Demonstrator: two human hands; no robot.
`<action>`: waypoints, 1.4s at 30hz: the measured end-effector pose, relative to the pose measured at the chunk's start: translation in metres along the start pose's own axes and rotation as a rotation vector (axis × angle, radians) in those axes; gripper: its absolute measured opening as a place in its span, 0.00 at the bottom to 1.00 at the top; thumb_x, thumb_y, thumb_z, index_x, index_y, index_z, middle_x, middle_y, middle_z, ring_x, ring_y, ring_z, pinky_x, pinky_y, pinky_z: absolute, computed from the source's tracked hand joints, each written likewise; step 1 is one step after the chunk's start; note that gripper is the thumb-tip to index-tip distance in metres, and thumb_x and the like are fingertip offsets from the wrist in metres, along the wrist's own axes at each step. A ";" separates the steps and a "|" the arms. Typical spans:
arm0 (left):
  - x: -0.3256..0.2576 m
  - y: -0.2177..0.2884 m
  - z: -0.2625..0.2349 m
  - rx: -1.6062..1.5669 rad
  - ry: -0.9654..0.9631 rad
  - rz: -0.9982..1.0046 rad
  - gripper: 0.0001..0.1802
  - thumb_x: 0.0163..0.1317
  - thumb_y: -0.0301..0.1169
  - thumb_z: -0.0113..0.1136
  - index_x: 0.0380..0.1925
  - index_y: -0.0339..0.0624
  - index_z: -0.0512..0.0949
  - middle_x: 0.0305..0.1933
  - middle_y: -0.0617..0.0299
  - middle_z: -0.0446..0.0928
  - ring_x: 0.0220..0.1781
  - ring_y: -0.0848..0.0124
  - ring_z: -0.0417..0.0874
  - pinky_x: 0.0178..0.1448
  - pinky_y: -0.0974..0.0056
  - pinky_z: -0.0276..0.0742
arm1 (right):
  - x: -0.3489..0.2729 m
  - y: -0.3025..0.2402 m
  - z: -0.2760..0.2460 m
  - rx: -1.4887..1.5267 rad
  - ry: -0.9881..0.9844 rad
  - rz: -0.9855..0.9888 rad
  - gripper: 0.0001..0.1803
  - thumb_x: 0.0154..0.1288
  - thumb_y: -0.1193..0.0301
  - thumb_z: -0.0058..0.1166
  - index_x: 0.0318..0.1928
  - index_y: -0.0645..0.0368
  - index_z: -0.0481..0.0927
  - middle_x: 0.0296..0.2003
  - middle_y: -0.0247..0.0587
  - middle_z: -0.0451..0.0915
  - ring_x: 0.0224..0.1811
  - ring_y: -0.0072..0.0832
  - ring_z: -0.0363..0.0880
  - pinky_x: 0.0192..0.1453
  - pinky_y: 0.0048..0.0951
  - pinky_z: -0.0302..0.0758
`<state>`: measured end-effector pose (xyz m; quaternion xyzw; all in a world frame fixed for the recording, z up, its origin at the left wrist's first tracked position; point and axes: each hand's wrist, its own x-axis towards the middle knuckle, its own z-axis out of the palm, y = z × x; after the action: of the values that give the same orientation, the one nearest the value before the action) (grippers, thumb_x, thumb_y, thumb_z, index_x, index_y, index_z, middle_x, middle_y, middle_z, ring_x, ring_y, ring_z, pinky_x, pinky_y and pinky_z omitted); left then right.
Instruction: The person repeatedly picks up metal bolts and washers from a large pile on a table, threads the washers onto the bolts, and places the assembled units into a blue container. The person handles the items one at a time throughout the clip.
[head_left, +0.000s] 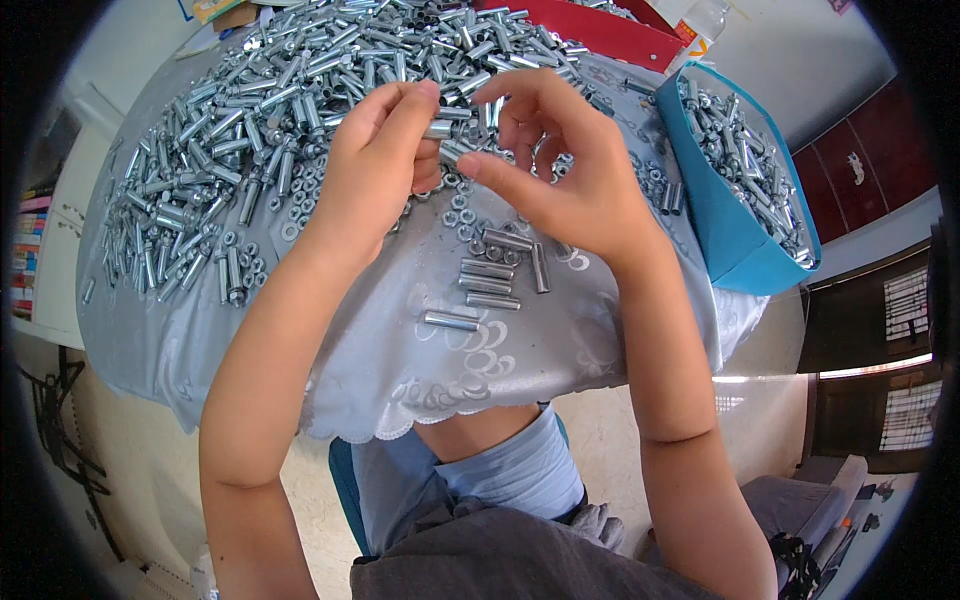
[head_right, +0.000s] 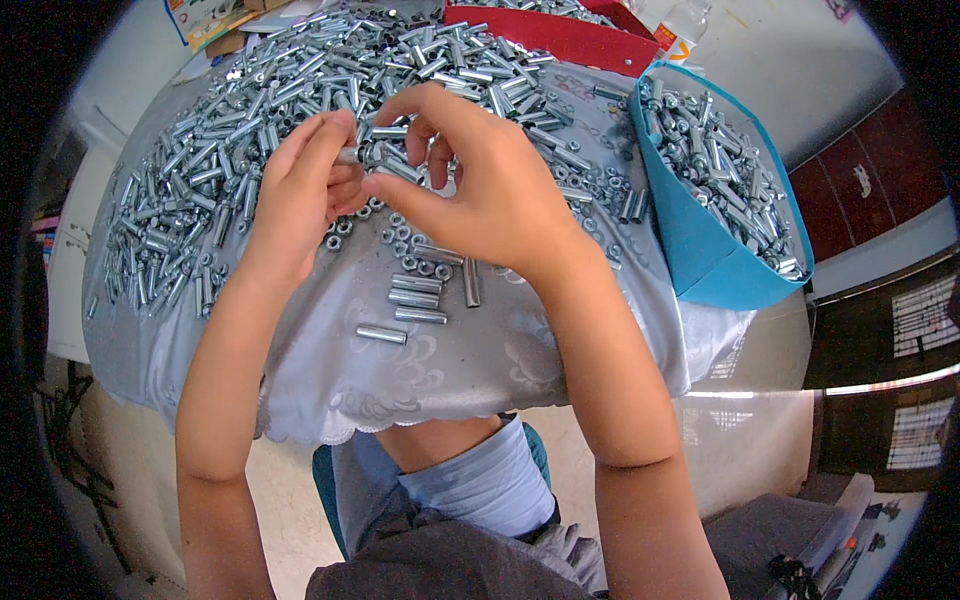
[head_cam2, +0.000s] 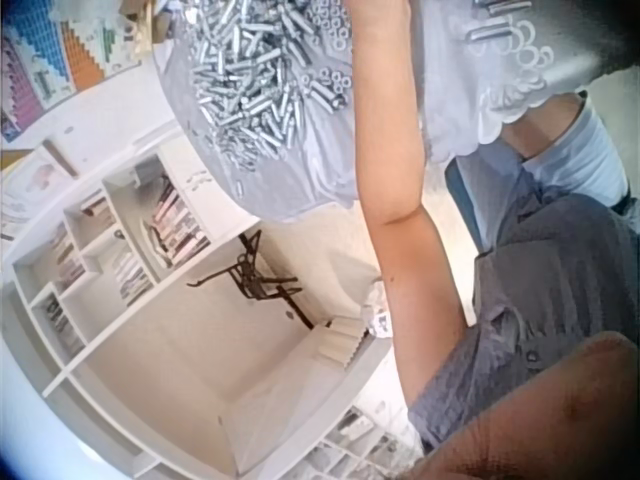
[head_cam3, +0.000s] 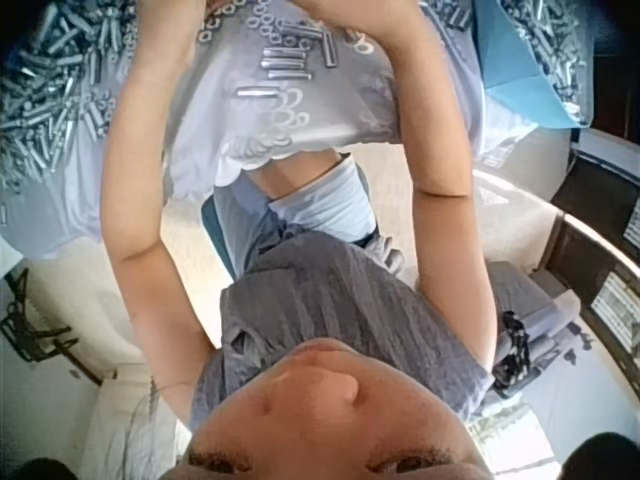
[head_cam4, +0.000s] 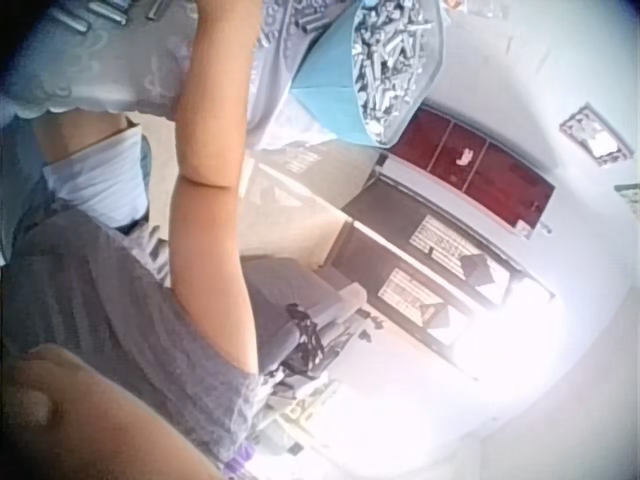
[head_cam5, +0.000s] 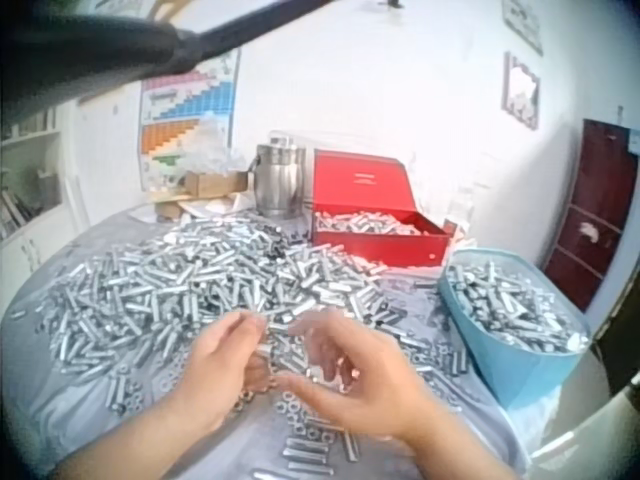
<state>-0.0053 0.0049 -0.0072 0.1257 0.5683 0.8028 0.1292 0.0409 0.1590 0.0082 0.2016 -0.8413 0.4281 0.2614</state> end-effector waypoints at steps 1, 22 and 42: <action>-0.001 0.000 -0.001 0.008 -0.023 -0.003 0.11 0.63 0.39 0.50 0.32 0.43 0.69 0.17 0.73 0.58 0.17 0.84 0.55 0.21 0.75 0.53 | 0.000 0.001 0.000 -0.004 -0.019 -0.022 0.10 0.54 0.70 0.59 0.36 0.60 0.76 0.18 0.30 0.69 0.21 0.16 0.66 0.24 0.19 0.64; -0.001 0.003 0.001 -0.035 -0.023 -0.021 0.10 0.62 0.36 0.51 0.30 0.42 0.68 0.15 0.74 0.53 0.16 0.83 0.53 0.21 0.74 0.52 | 0.000 0.001 -0.002 -0.063 -0.085 0.063 0.12 0.50 0.66 0.61 0.30 0.61 0.76 0.20 0.41 0.76 0.21 0.30 0.75 0.26 0.27 0.70; 0.012 0.006 -0.015 -0.370 -0.104 -0.272 0.18 0.63 0.34 0.50 0.15 0.49 0.58 0.15 0.74 0.53 0.15 0.82 0.54 0.21 0.74 0.53 | -0.003 -0.003 -0.031 -0.006 -0.867 0.248 0.17 0.44 0.72 0.64 0.40 0.53 0.81 0.28 0.30 0.69 0.30 0.21 0.66 0.34 0.22 0.65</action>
<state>-0.0225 -0.0063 -0.0058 0.0634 0.4159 0.8609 0.2860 0.0531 0.1832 0.0229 0.2591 -0.8922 0.3296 -0.1678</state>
